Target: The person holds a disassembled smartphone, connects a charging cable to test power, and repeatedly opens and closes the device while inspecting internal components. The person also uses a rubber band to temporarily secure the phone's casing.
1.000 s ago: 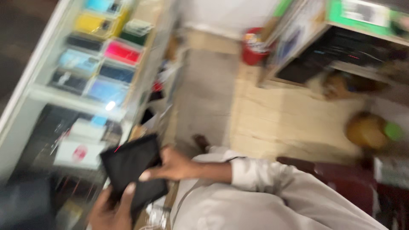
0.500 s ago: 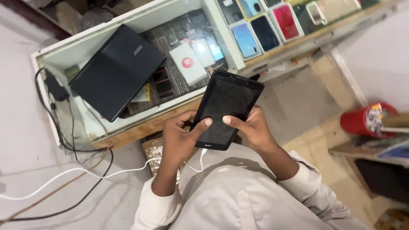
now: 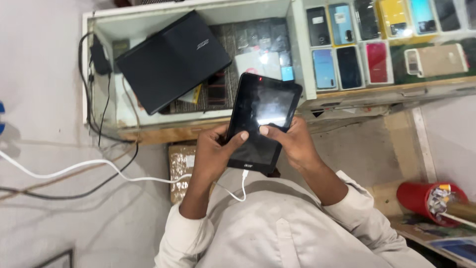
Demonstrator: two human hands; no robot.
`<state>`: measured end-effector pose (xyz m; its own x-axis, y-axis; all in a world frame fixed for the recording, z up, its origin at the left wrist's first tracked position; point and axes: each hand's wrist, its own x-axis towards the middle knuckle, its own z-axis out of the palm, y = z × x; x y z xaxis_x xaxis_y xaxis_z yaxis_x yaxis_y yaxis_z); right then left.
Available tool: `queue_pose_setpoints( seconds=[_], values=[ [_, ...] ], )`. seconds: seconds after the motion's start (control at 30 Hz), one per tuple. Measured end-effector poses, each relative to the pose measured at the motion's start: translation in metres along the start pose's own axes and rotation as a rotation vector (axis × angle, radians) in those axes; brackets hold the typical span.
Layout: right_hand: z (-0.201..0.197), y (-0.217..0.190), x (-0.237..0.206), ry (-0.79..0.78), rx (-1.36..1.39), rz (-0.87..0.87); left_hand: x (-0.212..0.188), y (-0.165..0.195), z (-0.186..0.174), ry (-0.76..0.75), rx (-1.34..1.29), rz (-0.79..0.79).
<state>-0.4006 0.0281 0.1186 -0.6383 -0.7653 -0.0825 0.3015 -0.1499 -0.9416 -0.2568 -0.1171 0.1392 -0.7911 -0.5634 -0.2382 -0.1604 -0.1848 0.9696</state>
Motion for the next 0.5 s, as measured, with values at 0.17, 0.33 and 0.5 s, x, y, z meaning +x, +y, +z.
queue_pose_setpoints(
  seconds=[0.17,0.33,0.5],
  values=[
    [0.002,0.009,0.012,-0.06,0.03,0.025,0.002,-0.01,-0.005,0.071,-0.007,0.125],
    [0.0,0.025,0.016,-0.106,0.07,0.054,-0.003,-0.021,-0.004,0.179,-0.051,0.161],
    [-0.001,0.037,0.014,-0.197,0.018,0.095,-0.006,-0.025,-0.004,0.285,-0.099,0.218]
  ],
)
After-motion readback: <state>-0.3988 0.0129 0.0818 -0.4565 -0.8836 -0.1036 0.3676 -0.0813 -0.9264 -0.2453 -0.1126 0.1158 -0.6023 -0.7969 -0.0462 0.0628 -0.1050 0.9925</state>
